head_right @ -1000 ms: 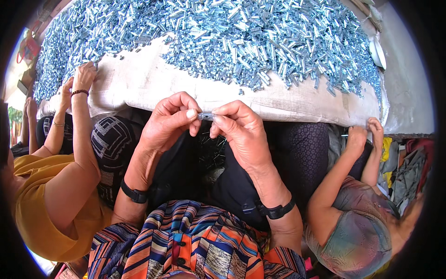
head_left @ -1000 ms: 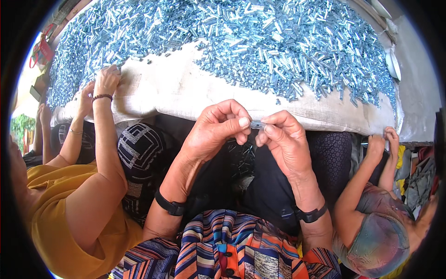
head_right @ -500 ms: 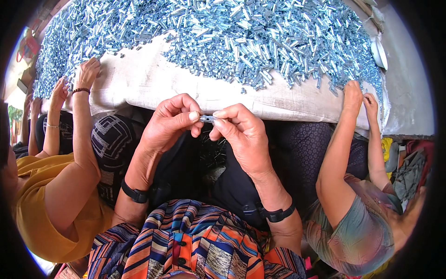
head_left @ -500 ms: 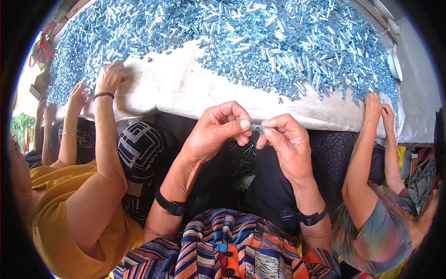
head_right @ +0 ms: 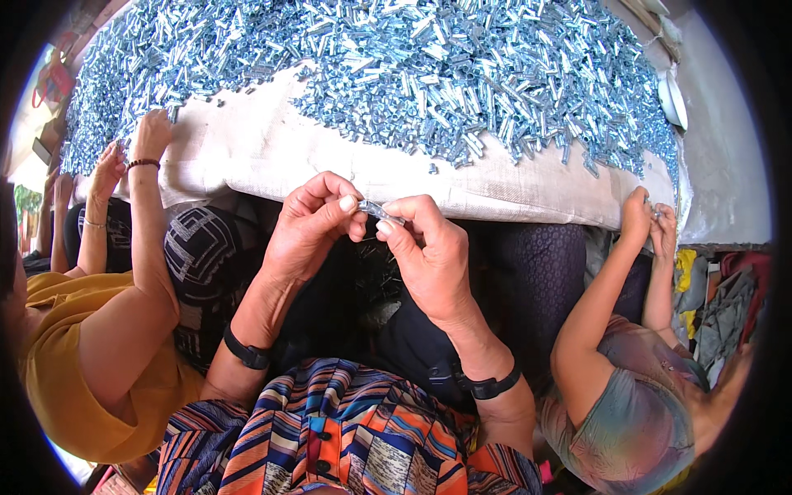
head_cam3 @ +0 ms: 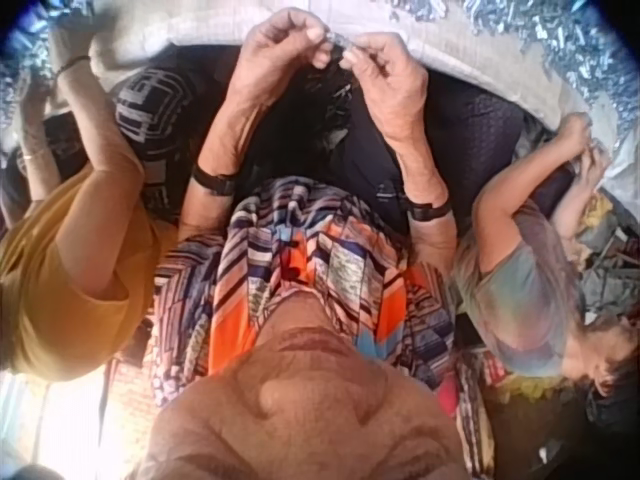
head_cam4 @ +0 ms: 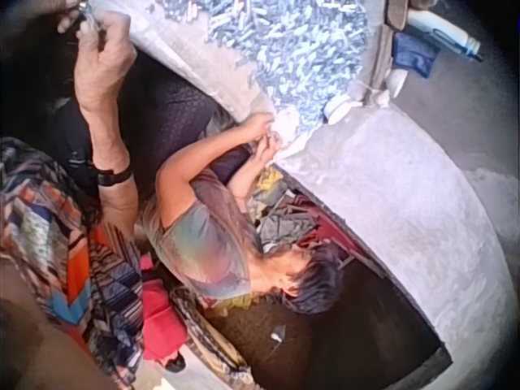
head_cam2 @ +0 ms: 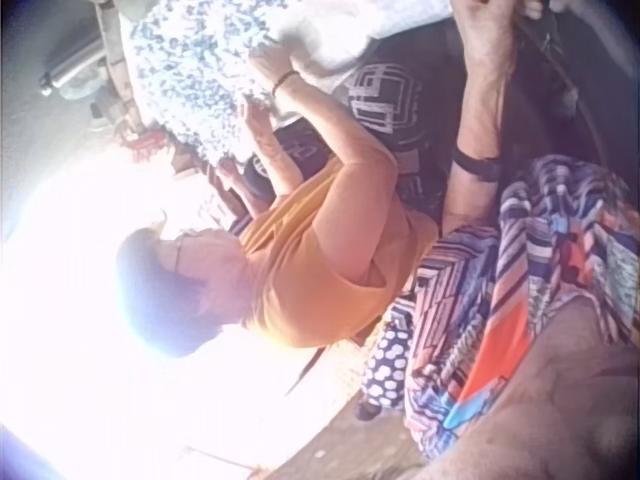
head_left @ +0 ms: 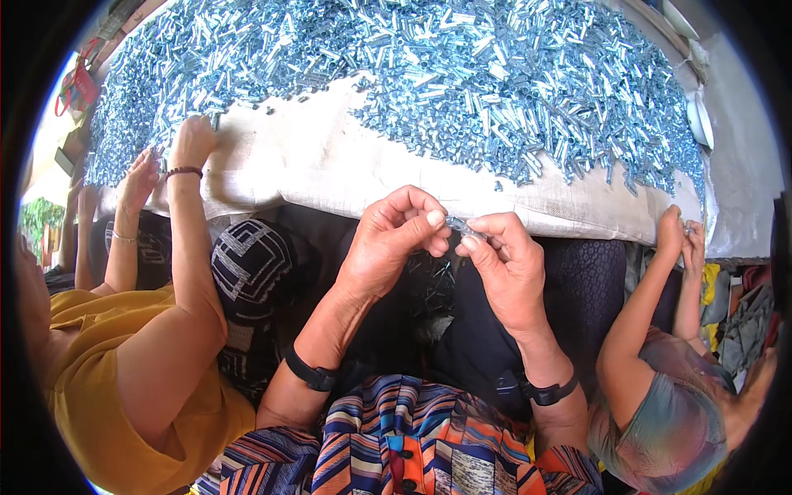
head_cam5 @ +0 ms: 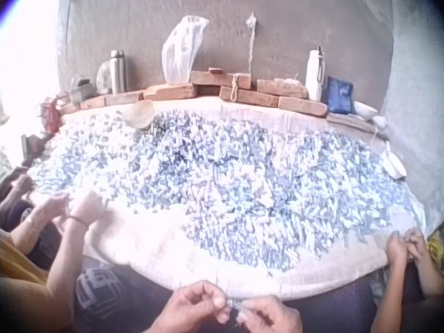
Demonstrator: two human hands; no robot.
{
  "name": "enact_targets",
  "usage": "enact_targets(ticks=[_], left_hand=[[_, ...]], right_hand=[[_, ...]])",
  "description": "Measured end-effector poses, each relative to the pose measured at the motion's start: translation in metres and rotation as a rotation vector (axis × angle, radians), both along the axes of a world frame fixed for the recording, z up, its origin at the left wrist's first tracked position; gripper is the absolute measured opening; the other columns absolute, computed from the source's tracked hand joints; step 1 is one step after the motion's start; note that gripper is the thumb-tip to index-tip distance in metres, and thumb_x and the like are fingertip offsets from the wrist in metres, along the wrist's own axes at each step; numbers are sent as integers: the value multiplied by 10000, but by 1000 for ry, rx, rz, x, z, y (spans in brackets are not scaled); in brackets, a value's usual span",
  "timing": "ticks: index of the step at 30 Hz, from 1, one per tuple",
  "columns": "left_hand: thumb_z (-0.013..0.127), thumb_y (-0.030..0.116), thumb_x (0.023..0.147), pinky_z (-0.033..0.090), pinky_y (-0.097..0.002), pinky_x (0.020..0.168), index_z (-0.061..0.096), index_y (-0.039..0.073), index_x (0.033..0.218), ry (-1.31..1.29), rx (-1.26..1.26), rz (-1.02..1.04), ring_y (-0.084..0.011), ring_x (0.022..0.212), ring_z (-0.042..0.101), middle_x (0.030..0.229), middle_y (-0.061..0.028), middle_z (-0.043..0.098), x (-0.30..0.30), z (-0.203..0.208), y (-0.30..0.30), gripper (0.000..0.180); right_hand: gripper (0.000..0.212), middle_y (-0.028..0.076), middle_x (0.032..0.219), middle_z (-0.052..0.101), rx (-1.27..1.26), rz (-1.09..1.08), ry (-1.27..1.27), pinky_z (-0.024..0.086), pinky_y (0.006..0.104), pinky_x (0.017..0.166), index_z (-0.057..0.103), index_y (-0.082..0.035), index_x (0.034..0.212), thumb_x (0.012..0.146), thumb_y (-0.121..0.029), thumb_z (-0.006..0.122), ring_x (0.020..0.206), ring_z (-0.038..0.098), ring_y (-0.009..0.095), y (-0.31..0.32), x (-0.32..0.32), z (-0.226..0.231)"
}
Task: Inspecting and sorting a large quantity of small metal bolts on a workstation.
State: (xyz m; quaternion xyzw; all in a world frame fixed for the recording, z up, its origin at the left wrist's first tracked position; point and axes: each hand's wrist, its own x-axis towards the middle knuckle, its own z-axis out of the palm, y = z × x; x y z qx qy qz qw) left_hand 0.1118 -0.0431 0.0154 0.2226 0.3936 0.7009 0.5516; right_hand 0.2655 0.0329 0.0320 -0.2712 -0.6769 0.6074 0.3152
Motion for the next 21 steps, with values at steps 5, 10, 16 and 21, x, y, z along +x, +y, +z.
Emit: enact_targets(ticks=[5, 10, 16, 21], left_hand=[[599, 108, 881, 488, -225, 624, 579, 14, 912, 40, -23, 29, -114, 663, 598, 775, -65, 616, 1, 3, 0, 101], [593, 94, 882, 479, -219, 603, 579, 2, 925, 83, -18, 24, -112, 637, 590, 760, -64, 613, -1, 4, -2, 103], [596, 126, 881, 469, -219, 611, 594, 7, 915, 106, -24, -78, -93, 640, 564, 752, -40, 596, -11, 7, -5, 124], [616, 130, 868, 462, -217, 566, 558, 16, 884, 108, 14, -215, -96, 587, 555, 735, -43, 582, -20, 9, -5, 129]], right_hand=[[148, 131, 759, 599, 624, -112, -86, 469, 322, 559, 559, -34, 909, 795, -5, 649, 646, 612, 259, 1, -3, 2], [168, 131, 780, 607, 694, -134, -82, 483, 339, 582, 562, -30, 915, 780, 20, 649, 670, 615, 287, -1, -5, 0], [197, 137, 801, 606, 805, -127, -54, 502, 347, 613, 560, -12, 923, 760, 55, 648, 712, 622, 296, -3, -9, 0], [194, 142, 808, 607, 858, -61, -23, 501, 328, 607, 558, -3, 920, 760, 67, 643, 714, 627, 279, -1, -6, 1]])
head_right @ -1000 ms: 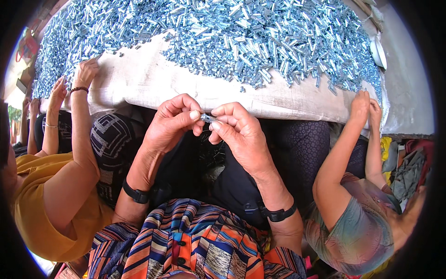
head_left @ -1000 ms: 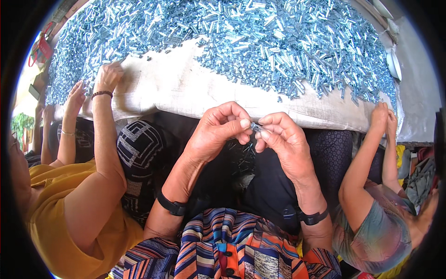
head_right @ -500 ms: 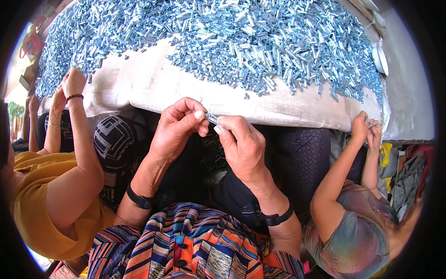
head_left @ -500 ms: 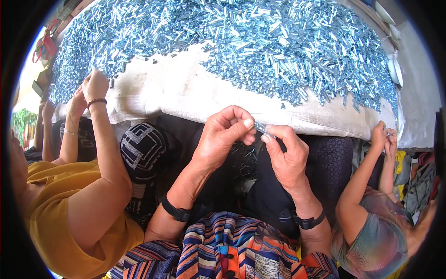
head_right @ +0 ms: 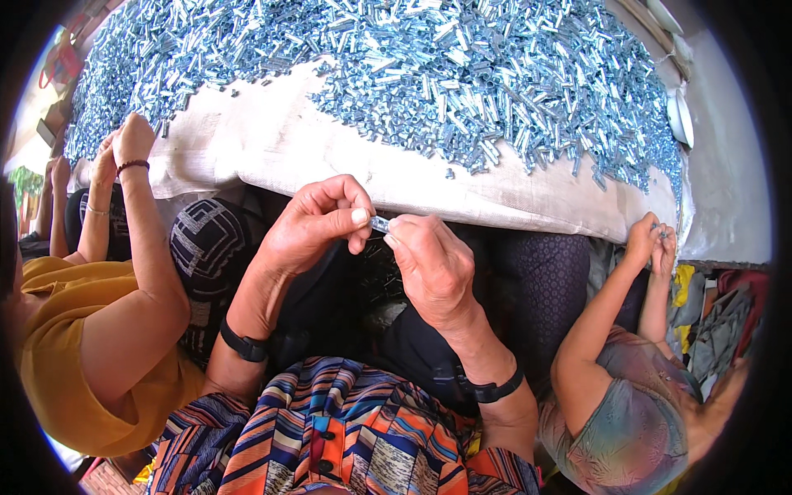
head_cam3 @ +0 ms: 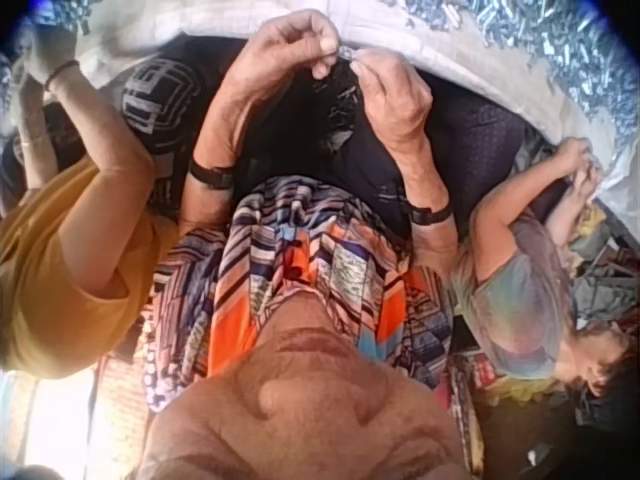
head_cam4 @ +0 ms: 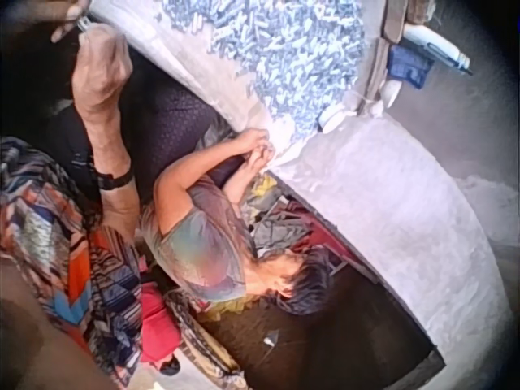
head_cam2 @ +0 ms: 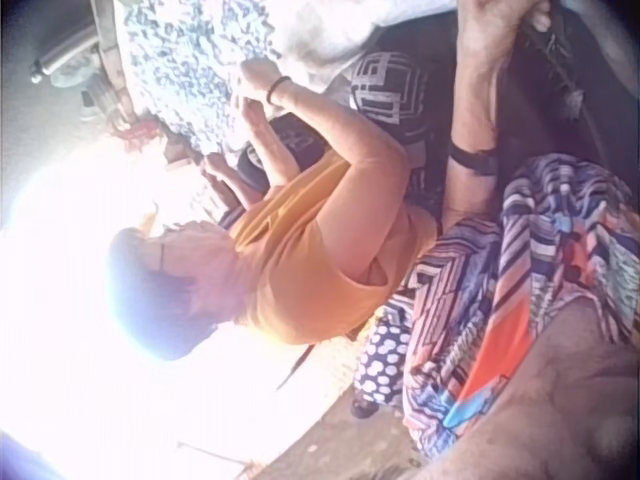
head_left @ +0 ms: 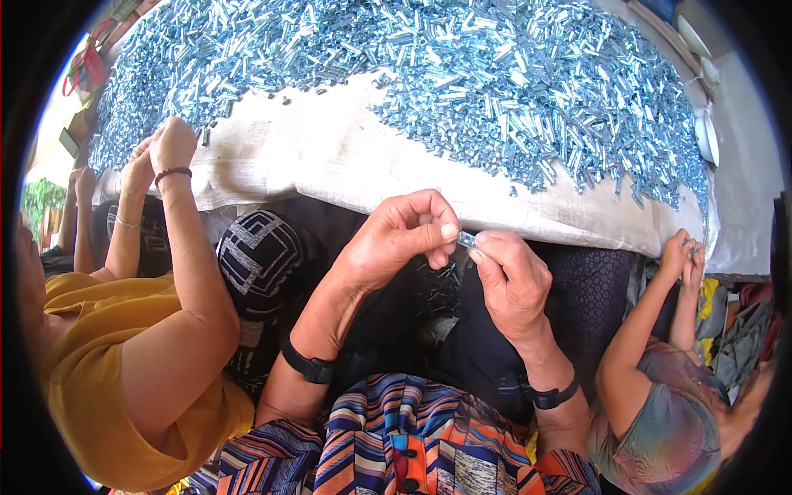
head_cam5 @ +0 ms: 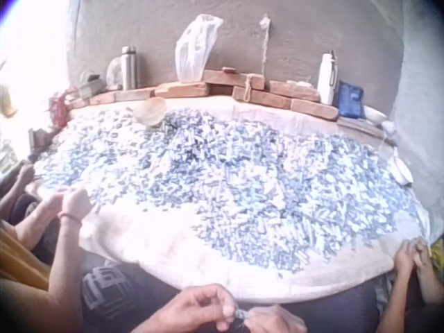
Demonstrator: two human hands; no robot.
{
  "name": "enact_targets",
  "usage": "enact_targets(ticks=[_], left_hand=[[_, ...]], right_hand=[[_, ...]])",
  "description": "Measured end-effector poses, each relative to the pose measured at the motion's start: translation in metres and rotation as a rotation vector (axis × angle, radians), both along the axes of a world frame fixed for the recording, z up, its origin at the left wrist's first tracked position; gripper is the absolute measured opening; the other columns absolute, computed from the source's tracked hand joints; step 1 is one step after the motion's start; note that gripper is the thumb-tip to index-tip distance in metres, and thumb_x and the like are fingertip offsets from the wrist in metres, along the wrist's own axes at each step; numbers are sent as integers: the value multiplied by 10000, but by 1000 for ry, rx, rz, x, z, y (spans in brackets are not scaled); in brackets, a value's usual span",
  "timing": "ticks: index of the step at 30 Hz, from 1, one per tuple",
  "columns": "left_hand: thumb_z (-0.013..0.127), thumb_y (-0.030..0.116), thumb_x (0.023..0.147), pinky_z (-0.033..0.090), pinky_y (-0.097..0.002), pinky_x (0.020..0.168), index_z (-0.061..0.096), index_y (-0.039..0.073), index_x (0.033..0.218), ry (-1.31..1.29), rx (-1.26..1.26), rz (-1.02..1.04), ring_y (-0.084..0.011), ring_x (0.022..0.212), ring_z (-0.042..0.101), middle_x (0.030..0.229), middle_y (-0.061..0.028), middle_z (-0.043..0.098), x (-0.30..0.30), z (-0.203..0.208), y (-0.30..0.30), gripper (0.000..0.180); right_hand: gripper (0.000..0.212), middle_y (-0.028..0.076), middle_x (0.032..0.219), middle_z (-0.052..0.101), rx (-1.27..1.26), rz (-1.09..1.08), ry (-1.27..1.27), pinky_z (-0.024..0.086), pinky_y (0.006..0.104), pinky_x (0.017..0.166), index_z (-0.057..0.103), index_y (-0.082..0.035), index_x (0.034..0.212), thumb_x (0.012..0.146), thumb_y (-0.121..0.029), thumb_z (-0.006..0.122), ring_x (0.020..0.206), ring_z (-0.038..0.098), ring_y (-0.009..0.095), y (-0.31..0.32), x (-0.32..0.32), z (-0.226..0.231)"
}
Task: Inspecting and sorting a large quantity of small metal bolts on a workstation.
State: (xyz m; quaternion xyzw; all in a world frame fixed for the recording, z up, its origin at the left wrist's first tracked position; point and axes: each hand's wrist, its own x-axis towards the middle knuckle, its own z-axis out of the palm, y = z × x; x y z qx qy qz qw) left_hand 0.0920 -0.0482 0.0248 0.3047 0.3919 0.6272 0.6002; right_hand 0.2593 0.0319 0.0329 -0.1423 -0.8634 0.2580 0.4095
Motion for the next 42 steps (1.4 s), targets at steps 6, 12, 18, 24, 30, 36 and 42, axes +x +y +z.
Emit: enact_targets(ticks=[6, 12, 18, 24, 30, 36, 42], left_hand=[[668, 244, 838, 349, -227, 506, 469, 51, 902, -293, 158, -133, -91, 572, 453, 721, -23, 491, 11, -14, -7, 284], [675, 284, 831, 333, -227, 525, 476, 51, 914, -375, 159, -147, -85, 591, 412, 772, -22, 486, 19, -10, -9, 318], [690, 265, 818, 335, -213, 545, 522, 44, 922, -420, 119, -135, -75, 601, 420, 773, -6, 502, 16, -19, -12, 297], [621, 146, 856, 355, -200, 578, 577, 26, 871, 256, -52, 241, -43, 650, 451, 733, 28, 531, -17, -6, -2, 128], [633, 117, 767, 461, -345, 632, 601, 40, 879, 1318, -157, 567, -228, 687, 591, 771, -83, 589, -32, -18, 43, 139], [639, 184, 767, 472, -385, 658, 615, 85, 882, 1586, -263, 587, -282, 756, 612, 841, -75, 618, -34, -30, 64, 154], [642, 204, 773, 470, -386, 652, 610, 85, 860, 1583, -282, 553, -286, 753, 611, 820, -77, 616, -37, -24, 72, 151]], right_hand=[[88, 78, 827, 614, -936, 332, 76, 502, 230, 652, 543, 1, 956, 874, 10, 572, 750, 613, 109, -11, 9, 16], [82, 69, 830, 614, -1082, 438, 74, 500, 228, 675, 534, 6, 968, 889, -5, 557, 746, 613, 109, -6, 10, 16], [87, 67, 841, 621, -1050, 362, -33, 494, 224, 685, 550, 12, 956, 882, -20, 581, 739, 610, 100, -7, 6, 16], [136, 0, 784, 594, -988, 239, -323, 439, 197, 697, 612, -12, 956, 837, -68, 649, 780, 538, 42, 34, 7, 27], [140, 129, 796, 624, -243, -193, -222, 458, 315, 597, 610, -13, 916, 799, -85, 638, 650, 603, 204, 113, -35, 11], [220, 115, 861, 590, 315, -275, -515, 454, 407, 727, 574, -47, 920, 738, -125, 670, 859, 576, 288, 136, -64, -8], [152, 111, 820, 576, 340, -332, -530, 439, 412, 720, 529, -59, 871, 747, -86, 611, 838, 573, 285, 131, -73, -11]])
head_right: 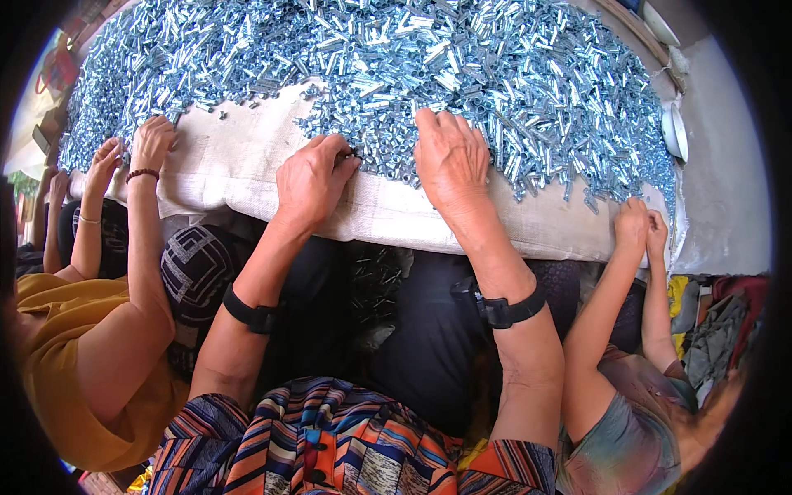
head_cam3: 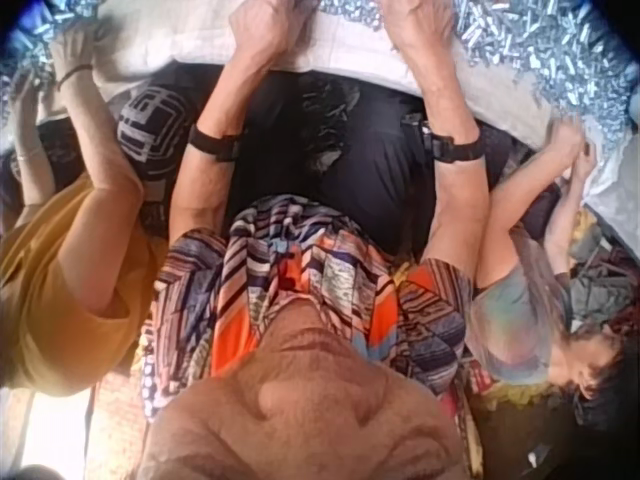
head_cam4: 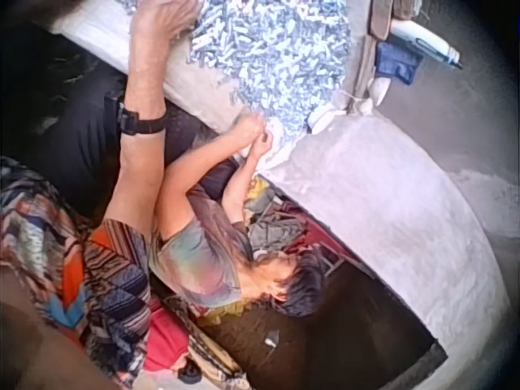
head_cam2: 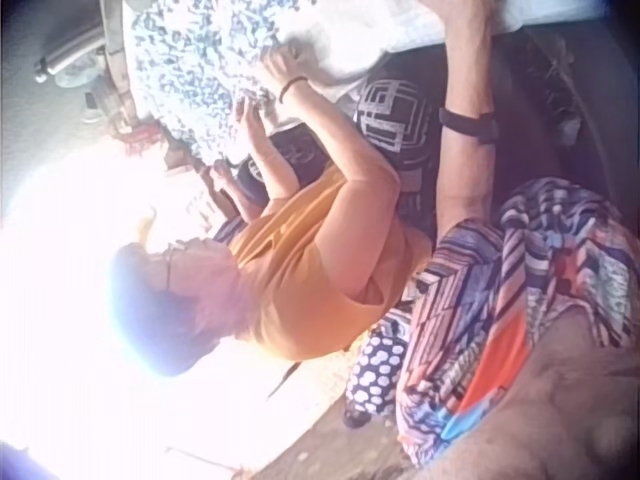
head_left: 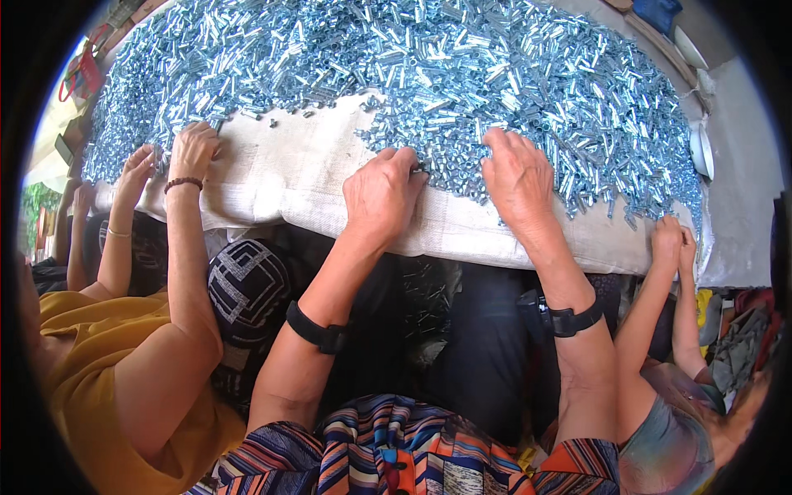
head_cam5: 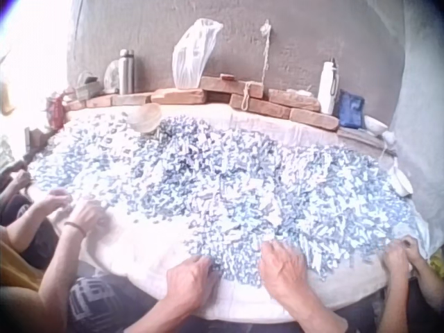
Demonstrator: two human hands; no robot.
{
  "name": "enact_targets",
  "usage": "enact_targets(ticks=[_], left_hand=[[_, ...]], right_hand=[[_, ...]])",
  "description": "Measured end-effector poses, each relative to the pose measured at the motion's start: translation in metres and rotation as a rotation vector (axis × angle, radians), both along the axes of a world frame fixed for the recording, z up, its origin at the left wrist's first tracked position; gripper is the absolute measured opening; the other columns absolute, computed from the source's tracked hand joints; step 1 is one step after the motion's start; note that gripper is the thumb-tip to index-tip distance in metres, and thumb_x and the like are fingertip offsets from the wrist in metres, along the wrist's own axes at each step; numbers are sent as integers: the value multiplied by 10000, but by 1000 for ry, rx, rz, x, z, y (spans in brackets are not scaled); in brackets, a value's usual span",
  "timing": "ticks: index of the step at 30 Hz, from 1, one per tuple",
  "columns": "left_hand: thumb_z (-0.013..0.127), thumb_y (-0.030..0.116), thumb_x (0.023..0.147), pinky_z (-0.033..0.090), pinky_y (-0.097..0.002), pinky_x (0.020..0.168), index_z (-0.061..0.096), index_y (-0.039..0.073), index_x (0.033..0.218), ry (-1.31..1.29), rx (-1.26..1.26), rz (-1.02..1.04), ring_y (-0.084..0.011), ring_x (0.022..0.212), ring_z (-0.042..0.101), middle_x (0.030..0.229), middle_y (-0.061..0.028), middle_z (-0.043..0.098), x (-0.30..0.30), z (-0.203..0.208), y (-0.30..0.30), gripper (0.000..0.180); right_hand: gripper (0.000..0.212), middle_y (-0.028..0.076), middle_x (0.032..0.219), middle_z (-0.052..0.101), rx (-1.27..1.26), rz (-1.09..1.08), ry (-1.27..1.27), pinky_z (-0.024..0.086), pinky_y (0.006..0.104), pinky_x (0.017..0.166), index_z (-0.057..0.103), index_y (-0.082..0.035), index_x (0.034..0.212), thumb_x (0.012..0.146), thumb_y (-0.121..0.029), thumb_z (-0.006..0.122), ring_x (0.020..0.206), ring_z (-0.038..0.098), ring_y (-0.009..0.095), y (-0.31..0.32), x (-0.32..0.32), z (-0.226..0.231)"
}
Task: Inspecting and sorting a large quantity of small metal bolts on a workstation.
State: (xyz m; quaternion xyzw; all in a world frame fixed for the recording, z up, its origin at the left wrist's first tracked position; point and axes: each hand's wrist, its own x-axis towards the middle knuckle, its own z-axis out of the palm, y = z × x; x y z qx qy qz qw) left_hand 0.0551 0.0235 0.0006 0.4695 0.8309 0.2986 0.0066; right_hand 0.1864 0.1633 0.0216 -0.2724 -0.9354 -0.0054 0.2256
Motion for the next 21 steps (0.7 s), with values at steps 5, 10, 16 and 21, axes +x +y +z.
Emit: enact_targets(ticks=[5, 10, 16, 21], left_hand=[[622, 171, 778, 467, -362, 642, 605, 70, 850, -141, 19, -1, -263, 708, 606, 792, -102, 602, -4, 4, -7, 125], [566, 99, 819, 458, -267, 604, 576, 40, 936, -1030, 328, -136, -132, 623, 555, 760, -67, 600, -11, 9, -29, 131], [534, 58, 864, 493, -229, 623, 557, 40, 987, -1472, 401, -162, -109, 656, 588, 790, -61, 613, 14, 25, -47, 126], [544, 78, 883, 503, -239, 643, 560, 25, 1009, -1612, 417, -279, -123, 680, 608, 814, -73, 626, 30, 28, -54, 138]], right_hand=[[183, 134, 805, 587, -58, 25, 185, 456, 401, 663, 526, -55, 909, 740, -22, 589, 753, 590, 290, -8, 8, 4], [150, 63, 784, 601, -1027, 122, 649, 453, 237, 573, 542, -3, 971, 833, -13, 600, 623, 580, 122, -35, 30, 17], [71, 26, 731, 572, -1365, 208, 832, 458, 210, 598, 540, -11, 916, 873, -43, 587, 624, 549, 78, -72, 43, 18], [58, 36, 760, 579, -1386, 217, 815, 476, 214, 617, 533, -12, 918, 878, -25, 573, 645, 568, 78, -94, 40, 18]])
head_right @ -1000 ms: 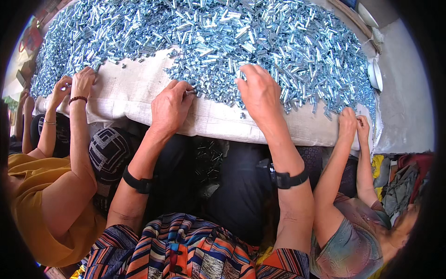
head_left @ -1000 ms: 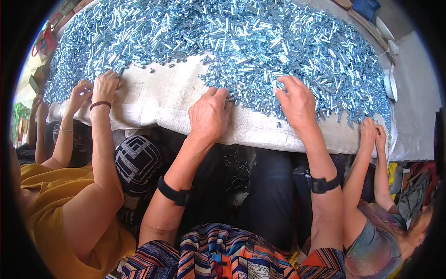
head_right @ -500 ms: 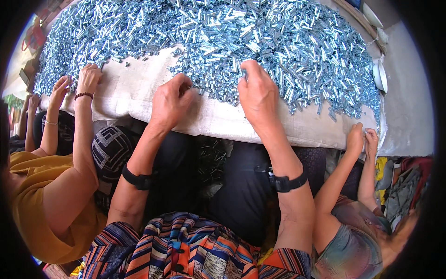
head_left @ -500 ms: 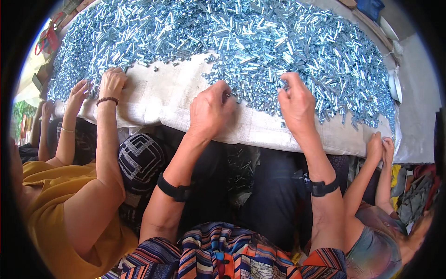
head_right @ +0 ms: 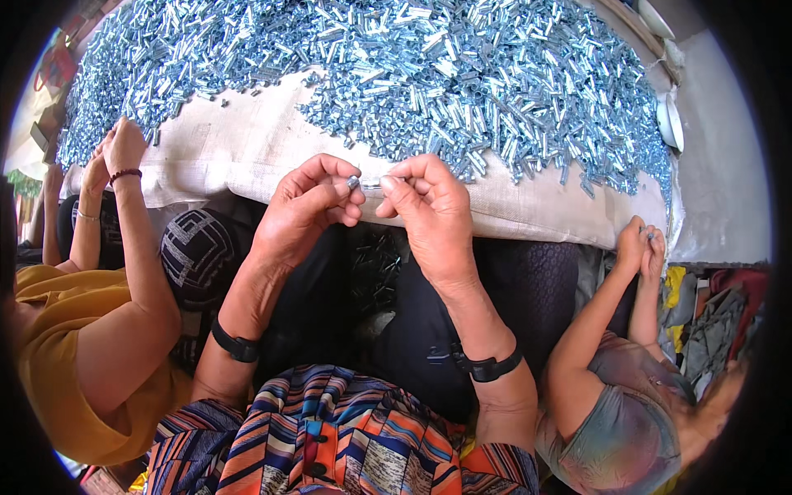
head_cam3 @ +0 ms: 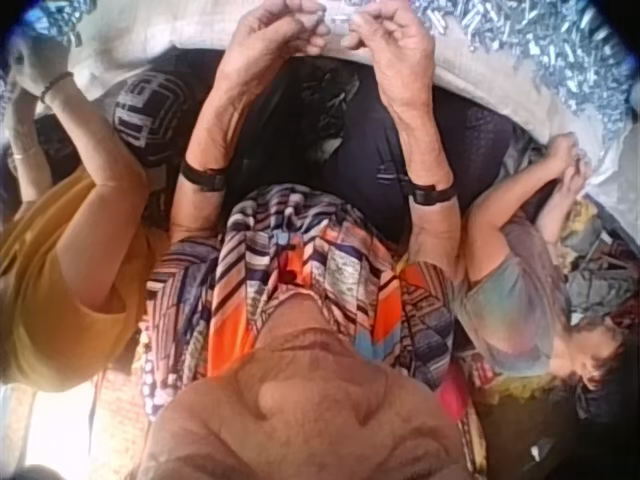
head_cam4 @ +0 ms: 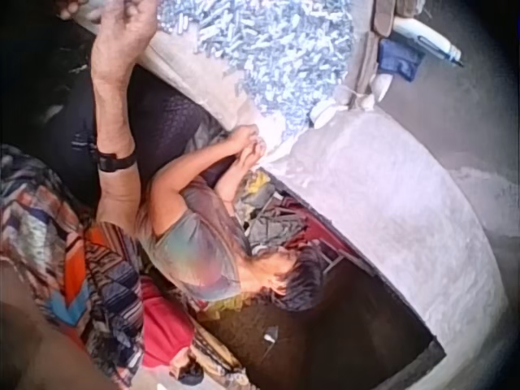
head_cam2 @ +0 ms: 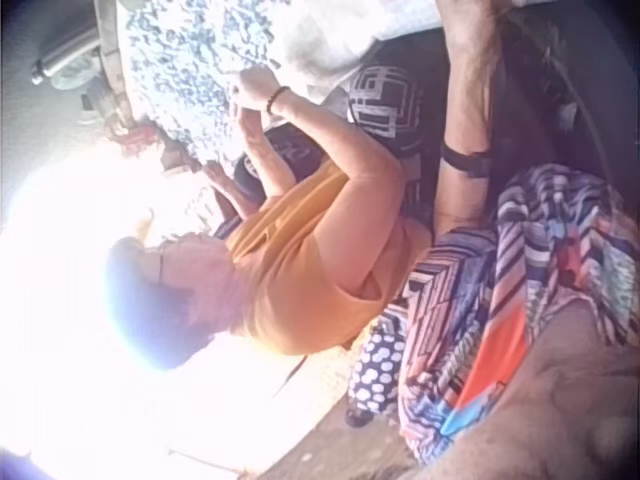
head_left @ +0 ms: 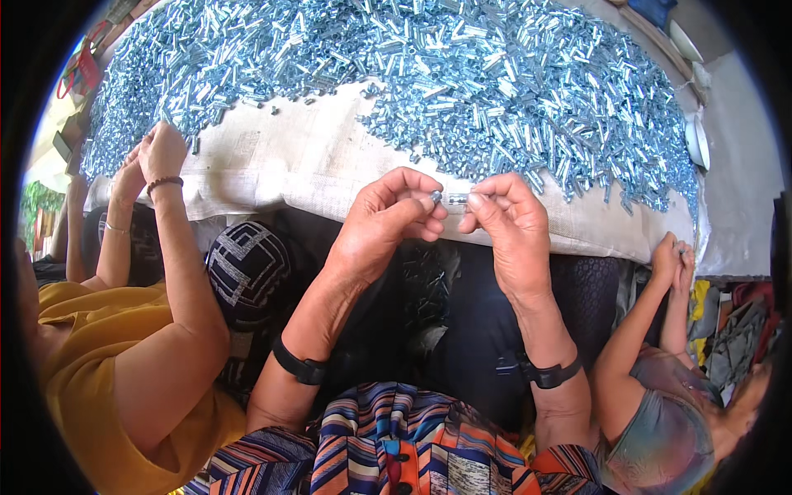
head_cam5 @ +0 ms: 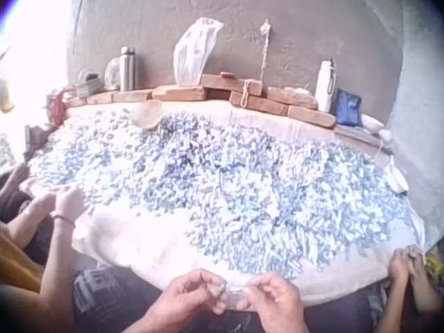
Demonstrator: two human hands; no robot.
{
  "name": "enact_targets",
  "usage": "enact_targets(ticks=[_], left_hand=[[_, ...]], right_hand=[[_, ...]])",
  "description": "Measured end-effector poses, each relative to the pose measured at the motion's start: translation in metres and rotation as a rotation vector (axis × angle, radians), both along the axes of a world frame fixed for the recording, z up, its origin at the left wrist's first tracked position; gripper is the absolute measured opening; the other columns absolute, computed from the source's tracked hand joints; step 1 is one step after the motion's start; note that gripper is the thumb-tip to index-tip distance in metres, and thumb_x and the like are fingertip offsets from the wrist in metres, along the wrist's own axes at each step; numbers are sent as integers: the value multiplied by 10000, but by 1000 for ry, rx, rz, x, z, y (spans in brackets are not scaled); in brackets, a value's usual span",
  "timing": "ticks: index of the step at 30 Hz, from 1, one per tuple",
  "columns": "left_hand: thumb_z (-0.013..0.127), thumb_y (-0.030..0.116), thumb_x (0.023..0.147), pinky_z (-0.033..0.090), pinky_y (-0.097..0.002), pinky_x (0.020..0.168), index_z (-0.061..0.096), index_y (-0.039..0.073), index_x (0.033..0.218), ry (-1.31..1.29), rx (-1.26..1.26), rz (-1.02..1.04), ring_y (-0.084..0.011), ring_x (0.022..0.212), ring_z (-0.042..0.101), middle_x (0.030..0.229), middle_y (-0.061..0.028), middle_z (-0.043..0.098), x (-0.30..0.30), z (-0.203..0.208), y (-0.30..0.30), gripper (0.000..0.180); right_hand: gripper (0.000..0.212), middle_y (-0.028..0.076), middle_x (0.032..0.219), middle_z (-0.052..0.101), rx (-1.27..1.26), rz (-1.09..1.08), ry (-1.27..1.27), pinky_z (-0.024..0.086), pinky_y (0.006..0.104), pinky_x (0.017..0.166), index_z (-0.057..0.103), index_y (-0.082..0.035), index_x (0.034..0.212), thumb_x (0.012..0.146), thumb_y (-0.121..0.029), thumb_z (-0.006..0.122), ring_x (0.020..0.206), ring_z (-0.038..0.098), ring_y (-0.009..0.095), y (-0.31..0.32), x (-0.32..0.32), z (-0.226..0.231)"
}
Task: Inspecting and sorting a large quantity of small metal bolts on a workstation.
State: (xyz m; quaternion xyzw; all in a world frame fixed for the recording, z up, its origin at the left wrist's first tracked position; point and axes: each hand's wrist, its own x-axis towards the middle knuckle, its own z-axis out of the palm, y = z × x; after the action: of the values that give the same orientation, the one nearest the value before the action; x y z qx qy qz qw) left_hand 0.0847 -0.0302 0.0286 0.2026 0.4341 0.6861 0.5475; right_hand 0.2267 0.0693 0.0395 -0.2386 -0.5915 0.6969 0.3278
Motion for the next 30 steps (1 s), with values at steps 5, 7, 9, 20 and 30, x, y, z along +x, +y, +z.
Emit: enact_targets(ticks=[5, 7, 9, 20, 30], left_hand=[[546, 94, 894, 504, -239, 650, 567, 18, 1004, -8, 27, -10, -123, 705, 615, 824, -74, 630, 2, -1, -8, 135], [546, 105, 901, 509, -244, 669, 570, 5, 1043, 16, 16, -29, -124, 725, 619, 832, -79, 632, 2, -1, -10, 175], [546, 107, 903, 511, -245, 681, 570, -2, 1063, 19, 24, -27, -123, 736, 620, 843, -81, 635, 4, 1, -11, 195], [550, 104, 897, 500, -230, 676, 594, -6, 1037, 351, 15, -23, -99, 720, 595, 820, -56, 624, 7, -4, -13, 183], [572, 69, 868, 519, -249, 620, 570, 18, 973, 8, 29, -70, -126, 648, 622, 795, -82, 643, 11, 1, -15, 117]], right_hand=[[56, 38, 766, 577, 41, 24, -2, 492, 215, 625, 523, -10, 910, 879, -16, 569, 664, 581, 84, -12, -3, 2], [53, 39, 766, 576, 23, 19, -4, 491, 214, 628, 520, -9, 906, 881, -15, 567, 667, 583, 85, -13, 1, 1], [51, 40, 766, 575, 5, 13, -4, 490, 214, 632, 518, -9, 902, 882, -15, 564, 670, 585, 87, -14, 4, 0], [53, 32, 756, 568, 20, 12, -44, 460, 202, 621, 523, -11, 897, 882, -33, 568, 656, 571, 81, -20, 15, -3], [47, 34, 764, 571, -68, 18, 19, 459, 207, 639, 524, -14, 900, 886, -33, 564, 671, 569, 85, -23, 19, -3]])
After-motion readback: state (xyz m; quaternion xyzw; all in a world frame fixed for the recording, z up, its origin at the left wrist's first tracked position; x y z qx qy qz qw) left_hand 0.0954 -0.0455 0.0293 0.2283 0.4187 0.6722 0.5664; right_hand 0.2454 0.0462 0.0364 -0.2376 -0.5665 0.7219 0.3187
